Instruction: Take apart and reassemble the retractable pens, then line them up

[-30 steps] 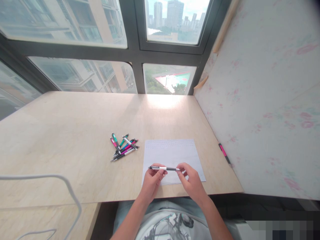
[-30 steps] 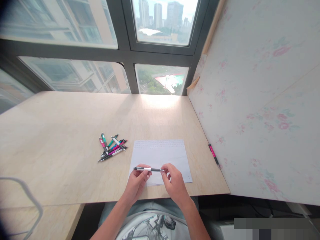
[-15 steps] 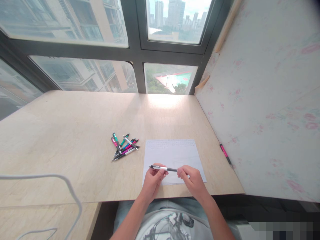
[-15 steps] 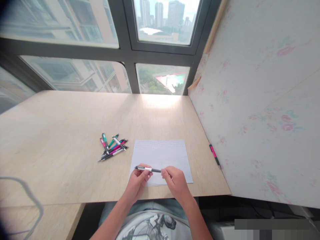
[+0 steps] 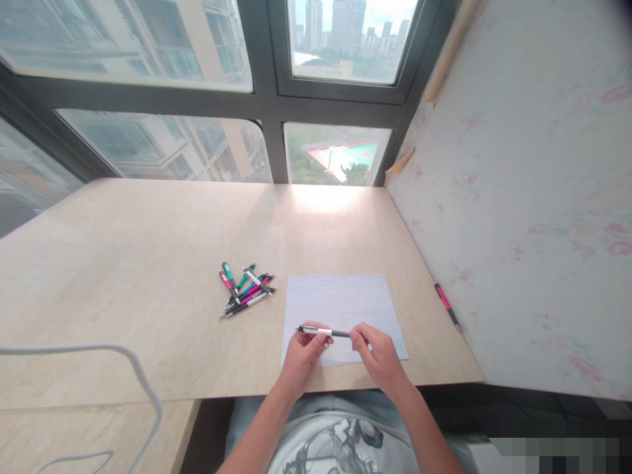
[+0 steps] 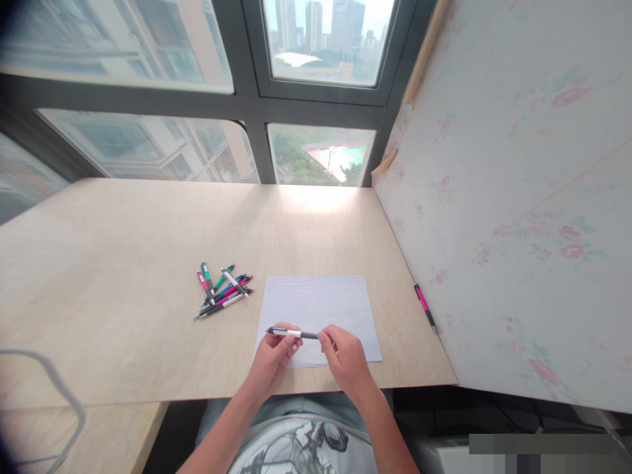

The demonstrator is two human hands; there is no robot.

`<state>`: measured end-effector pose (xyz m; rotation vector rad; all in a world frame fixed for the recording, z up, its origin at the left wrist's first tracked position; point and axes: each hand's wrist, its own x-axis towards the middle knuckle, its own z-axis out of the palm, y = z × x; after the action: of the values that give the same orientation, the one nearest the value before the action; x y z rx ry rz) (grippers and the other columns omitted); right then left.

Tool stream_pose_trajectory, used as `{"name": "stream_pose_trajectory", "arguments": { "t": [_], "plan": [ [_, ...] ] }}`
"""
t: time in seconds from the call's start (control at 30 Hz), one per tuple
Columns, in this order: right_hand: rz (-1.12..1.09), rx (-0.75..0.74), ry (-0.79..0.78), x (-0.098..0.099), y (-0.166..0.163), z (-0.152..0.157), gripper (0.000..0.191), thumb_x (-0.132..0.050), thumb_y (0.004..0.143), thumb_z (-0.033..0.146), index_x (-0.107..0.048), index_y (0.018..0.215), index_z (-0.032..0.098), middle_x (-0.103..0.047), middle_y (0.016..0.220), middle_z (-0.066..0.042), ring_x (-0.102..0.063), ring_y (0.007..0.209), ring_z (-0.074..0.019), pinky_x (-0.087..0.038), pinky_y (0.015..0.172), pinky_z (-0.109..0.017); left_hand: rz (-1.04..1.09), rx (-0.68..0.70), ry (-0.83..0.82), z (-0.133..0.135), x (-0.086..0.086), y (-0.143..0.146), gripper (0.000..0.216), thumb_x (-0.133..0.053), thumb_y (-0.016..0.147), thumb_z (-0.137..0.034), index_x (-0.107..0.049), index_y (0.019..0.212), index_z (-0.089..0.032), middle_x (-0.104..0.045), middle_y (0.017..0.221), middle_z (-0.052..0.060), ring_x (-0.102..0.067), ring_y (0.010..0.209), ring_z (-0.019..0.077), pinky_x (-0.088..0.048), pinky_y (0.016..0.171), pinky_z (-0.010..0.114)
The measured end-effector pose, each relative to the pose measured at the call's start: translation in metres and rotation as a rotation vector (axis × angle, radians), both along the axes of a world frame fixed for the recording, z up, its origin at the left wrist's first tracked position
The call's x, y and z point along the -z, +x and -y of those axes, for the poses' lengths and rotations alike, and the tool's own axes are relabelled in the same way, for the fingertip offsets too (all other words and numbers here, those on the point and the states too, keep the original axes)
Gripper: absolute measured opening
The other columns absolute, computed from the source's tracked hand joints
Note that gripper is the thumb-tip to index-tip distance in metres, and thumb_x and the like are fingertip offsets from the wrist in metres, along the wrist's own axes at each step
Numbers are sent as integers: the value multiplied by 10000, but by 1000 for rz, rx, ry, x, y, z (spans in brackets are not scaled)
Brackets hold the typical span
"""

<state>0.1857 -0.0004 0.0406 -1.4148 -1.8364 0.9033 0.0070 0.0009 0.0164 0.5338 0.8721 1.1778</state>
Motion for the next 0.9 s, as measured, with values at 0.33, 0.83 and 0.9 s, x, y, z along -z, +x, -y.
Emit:
{"name": "stream_pose_trajectory", "arguments": {
  "t": [0.33,0.83,0.9],
  "plan": [
    [70,60,-32,5,-4,5,432,-328,993,383,-455,622,205,-463,560,27,-455,537,-122,-319,553,-246,-11,9,2,0,0,1,181,-775,719,-270,-679,820,-154,-635,784,26,-567,709,118,-445,674,226],
    [-56,-81,-149,-8,-12,-1,217,-508,912,337,-664,1003,216,-683,835,-21,-598,708,-155,-434,602,-246,-53,-22,-53,3,11,1,295,-803,672,-348,-639,830,-160,-622,746,17,-518,631,111,-386,570,208],
    [-91,-28,-135,-11,-19,-4,251,-504,912,341,-636,1087,218,-682,872,-30,-604,708,-152,-452,606,-246,-106,7,-27,4,12,2,287,-796,677,-360,-625,794,-161,-588,700,-2,-492,602,106,-365,546,204]
  ]
}}
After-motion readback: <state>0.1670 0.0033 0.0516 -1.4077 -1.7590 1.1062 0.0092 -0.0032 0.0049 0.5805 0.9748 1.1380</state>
